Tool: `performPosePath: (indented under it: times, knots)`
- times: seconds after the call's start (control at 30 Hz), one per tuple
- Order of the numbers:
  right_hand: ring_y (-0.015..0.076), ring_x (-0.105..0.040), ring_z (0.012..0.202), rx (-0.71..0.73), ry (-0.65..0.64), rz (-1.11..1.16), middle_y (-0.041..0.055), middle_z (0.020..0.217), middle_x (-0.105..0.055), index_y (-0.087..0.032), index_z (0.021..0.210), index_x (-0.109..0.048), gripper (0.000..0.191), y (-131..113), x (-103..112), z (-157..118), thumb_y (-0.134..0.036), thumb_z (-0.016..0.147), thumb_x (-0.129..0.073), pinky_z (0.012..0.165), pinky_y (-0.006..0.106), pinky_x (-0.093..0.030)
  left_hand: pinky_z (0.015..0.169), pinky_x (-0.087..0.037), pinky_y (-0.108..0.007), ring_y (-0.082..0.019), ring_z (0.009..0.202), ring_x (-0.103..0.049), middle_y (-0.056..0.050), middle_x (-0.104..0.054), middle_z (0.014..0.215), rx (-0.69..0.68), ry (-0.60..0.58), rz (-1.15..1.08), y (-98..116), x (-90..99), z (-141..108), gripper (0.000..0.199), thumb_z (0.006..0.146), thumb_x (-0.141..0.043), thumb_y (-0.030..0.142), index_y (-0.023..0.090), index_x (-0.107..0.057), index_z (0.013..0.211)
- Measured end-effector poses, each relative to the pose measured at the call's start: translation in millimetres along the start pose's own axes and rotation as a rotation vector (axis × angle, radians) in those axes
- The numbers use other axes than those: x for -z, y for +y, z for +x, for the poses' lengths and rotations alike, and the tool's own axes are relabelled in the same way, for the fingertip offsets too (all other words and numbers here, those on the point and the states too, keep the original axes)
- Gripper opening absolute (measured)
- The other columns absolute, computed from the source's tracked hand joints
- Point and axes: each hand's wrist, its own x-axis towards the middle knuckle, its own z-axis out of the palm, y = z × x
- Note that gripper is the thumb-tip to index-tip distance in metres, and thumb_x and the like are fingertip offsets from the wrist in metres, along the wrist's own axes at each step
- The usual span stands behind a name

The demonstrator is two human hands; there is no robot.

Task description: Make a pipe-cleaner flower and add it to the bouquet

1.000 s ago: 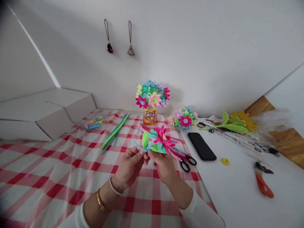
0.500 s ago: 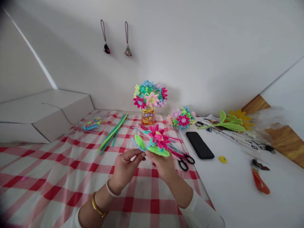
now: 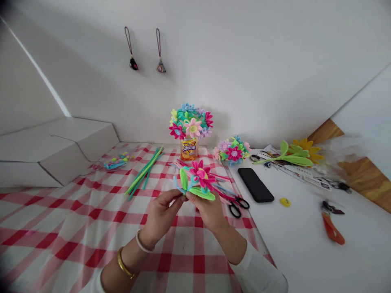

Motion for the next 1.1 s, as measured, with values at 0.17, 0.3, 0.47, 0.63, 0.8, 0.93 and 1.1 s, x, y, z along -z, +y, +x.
performPosePath:
  times: [0.17, 0.3, 0.47, 0.63, 0.8, 0.93, 1.1]
  knots:
    - [0.0201, -0.063, 0.07, 0.027, -0.041, -0.042, 0.0031, 0.073, -0.069, -0.019, 0.076, -0.068, 0.015, 2, 1, -1, -0.034, 0.074, -0.066, 0.069, 0.035, -0.05, 0.067, -0.049, -0.028, -0.016, 0.066, -0.061, -0.002, -0.069, 0.068, 0.113, 0.043, -0.196, -4, -1.5, 0, 0.008, 0.072, -0.067, 0.021, 0.02, -0.073, 0.077]
    - [0.0182, -0.061, 0.068, 0.037, 0.025, -0.056, 0.0016, 0.072, -0.067, -0.019, 0.076, -0.067, 0.015, 6, 3, -1, -0.033, 0.072, -0.068, 0.066, 0.032, -0.049, 0.069, -0.05, -0.029, -0.016, 0.069, -0.061, -0.002, -0.07, 0.072, 0.183, 0.02, -0.318, -5, -5.7, -1, 0.009, 0.068, -0.07, 0.021, 0.019, -0.072, 0.077]
    - [0.0182, -0.06, 0.069, 0.033, 0.081, -0.059, 0.0007, 0.071, -0.066, -0.02, 0.074, -0.066, 0.013, 6, -1, -3, -0.031, 0.071, -0.069, 0.065, 0.031, -0.048, 0.07, -0.047, -0.028, -0.017, 0.075, -0.06, -0.004, -0.069, 0.081, 0.017, 0.025, -0.06, -5, -7.2, -4, 0.011, 0.072, -0.066, 0.019, 0.021, -0.072, 0.081]
    - [0.0201, -0.061, 0.073, 0.097, 0.115, -0.109, 0.0019, 0.078, -0.068, -0.021, 0.077, -0.066, 0.011, 4, -3, -9, -0.027, 0.069, -0.071, 0.072, 0.036, -0.048, 0.071, -0.044, -0.028, -0.017, 0.074, -0.06, -0.006, -0.069, 0.079, -0.148, 0.055, 0.169, -2, -4.1, -6, 0.013, 0.076, -0.061, 0.017, 0.022, -0.072, 0.081]
    - [0.018, -0.056, 0.064, 0.066, 0.076, -0.133, 0.0004, 0.066, -0.064, -0.02, 0.069, -0.067, 0.008, 1, -1, -8, -0.027, 0.069, -0.07, 0.062, 0.033, -0.046, 0.059, -0.042, -0.025, -0.013, 0.06, -0.054, -0.002, -0.065, 0.066, 0.074, 0.131, -0.107, -2, -6.8, -6, 0.008, 0.073, -0.065, 0.021, 0.021, -0.071, 0.079]
    - [0.0157, -0.056, 0.066, -0.067, -0.031, 0.044, 0.0007, 0.071, -0.064, -0.019, 0.077, -0.067, 0.013, 8, 2, 2, -0.032, 0.074, -0.065, 0.063, 0.029, -0.045, 0.053, -0.038, -0.021, -0.008, 0.051, -0.048, 0.001, -0.061, 0.058, 0.32, 0.091, -0.552, 0, -8.1, -2, 0.006, 0.069, -0.07, 0.021, 0.016, -0.069, 0.072]
    - [0.0147, -0.057, 0.068, -0.187, -0.122, 0.33, 0.0016, 0.074, -0.064, -0.02, 0.08, -0.065, 0.018, 18, 3, 11, -0.037, 0.078, -0.061, 0.066, 0.029, -0.045, 0.053, -0.037, -0.022, -0.006, 0.048, -0.047, 0.0, -0.061, 0.061, 0.501, -0.13, -0.94, 7, -5.6, -2, 0.003, 0.072, -0.067, 0.014, 0.013, -0.066, 0.069]
